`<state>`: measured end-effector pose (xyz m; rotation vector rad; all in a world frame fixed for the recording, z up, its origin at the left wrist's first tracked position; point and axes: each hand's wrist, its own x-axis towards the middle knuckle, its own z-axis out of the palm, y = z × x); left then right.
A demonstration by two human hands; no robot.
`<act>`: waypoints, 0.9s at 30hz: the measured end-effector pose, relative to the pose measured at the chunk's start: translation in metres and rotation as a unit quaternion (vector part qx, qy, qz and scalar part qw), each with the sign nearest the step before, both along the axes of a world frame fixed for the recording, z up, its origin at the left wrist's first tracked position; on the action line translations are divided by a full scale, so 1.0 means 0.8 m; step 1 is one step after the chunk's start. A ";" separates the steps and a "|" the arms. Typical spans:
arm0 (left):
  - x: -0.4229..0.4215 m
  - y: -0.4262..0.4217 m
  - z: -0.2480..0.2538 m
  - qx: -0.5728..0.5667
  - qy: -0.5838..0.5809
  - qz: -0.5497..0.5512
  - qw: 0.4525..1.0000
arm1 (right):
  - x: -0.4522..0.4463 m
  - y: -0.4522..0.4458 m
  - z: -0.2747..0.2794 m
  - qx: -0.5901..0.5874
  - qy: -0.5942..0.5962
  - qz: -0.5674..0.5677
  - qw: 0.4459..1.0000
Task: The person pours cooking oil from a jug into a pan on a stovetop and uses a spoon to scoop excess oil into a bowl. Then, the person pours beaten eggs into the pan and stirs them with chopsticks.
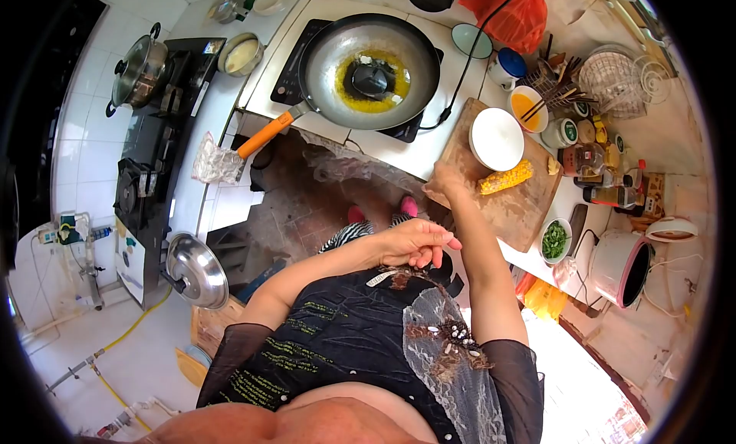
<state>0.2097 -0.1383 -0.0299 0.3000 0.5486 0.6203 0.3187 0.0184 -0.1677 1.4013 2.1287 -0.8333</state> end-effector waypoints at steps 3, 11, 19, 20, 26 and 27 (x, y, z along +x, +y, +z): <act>-0.002 0.000 0.000 0.007 0.000 -0.008 1.000 | -0.002 0.001 0.000 0.004 -0.003 0.010 1.000; -0.003 -0.006 0.007 -0.007 -0.024 -0.026 0.999 | -0.007 0.000 0.006 -0.050 -0.034 -0.003 0.998; -0.005 -0.007 0.006 0.009 -0.041 -0.045 0.998 | -0.006 0.000 0.001 -0.048 -0.034 -0.001 0.998; -0.004 -0.008 0.004 0.017 -0.039 -0.047 0.998 | -0.006 0.000 0.002 -0.048 -0.034 0.000 0.998; -0.004 -0.009 0.001 0.034 -0.050 -0.050 0.997 | -0.006 0.001 0.000 -0.046 -0.042 0.004 0.998; -0.005 -0.008 0.000 0.040 -0.047 -0.050 0.997 | -0.006 0.001 -0.001 -0.049 -0.045 0.001 0.998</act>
